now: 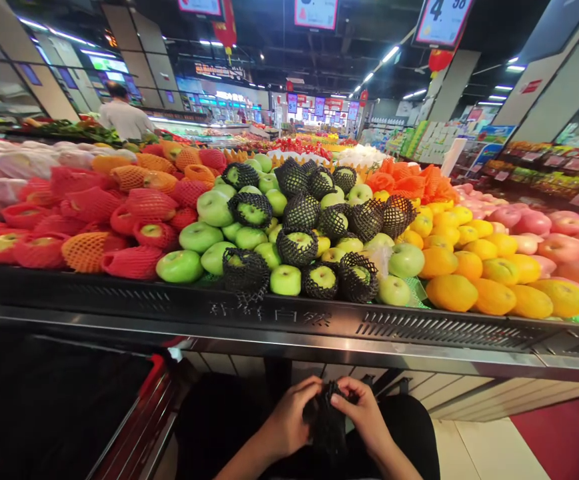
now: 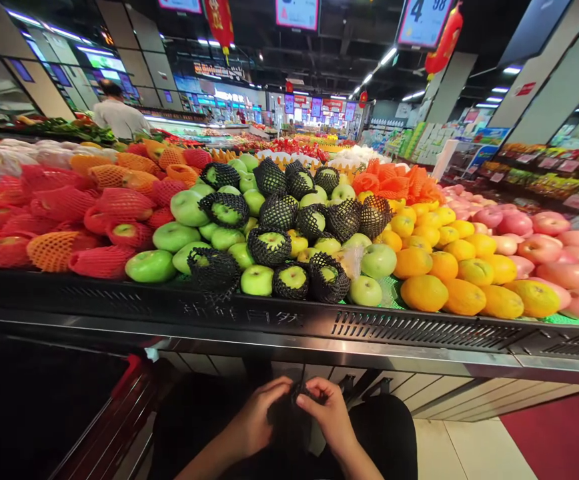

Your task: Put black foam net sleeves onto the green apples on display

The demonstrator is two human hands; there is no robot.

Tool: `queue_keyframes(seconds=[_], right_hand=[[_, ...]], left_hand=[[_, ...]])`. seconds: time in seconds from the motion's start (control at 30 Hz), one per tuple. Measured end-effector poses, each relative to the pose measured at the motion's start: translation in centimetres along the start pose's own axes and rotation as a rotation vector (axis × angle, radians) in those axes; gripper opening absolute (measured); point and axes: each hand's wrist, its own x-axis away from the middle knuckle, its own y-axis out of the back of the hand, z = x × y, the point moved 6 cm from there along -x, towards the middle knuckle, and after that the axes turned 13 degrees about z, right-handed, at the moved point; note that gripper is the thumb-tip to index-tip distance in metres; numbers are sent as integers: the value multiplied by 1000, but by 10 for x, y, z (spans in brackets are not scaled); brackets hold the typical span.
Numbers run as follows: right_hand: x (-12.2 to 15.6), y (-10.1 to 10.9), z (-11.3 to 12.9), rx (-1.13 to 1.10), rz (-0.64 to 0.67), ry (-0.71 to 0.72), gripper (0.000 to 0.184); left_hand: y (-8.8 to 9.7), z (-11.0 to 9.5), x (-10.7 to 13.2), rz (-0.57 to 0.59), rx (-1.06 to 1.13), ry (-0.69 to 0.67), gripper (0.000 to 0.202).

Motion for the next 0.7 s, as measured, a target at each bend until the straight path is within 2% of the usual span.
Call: queue_keyframes(seconds=[0.17, 0.27, 0.37, 0.43, 0.5, 0.6, 0.7], right_hand=[[1, 10, 2, 64, -63, 28, 42], [3, 7, 14, 134, -2, 102, 34], [5, 3, 20, 151, 75, 112, 31], [6, 6, 20, 76, 81, 93, 34], [8, 11, 17, -114, 65, 72, 39], [8, 17, 11, -423, 38, 59, 43], [7, 19, 7, -439, 28, 59, 40]], left_hand=[[-4, 4, -3, -44, 5, 26, 17], [-6, 4, -7, -25, 51, 55, 10], [-6, 0, -8, 19, 93, 63, 8], [-3, -3, -8, 24, 104, 54, 13], [0, -4, -8, 15, 121, 55, 19], [2, 2, -9, 15, 207, 71, 17], [5, 12, -10, -20, 385, 68, 14]])
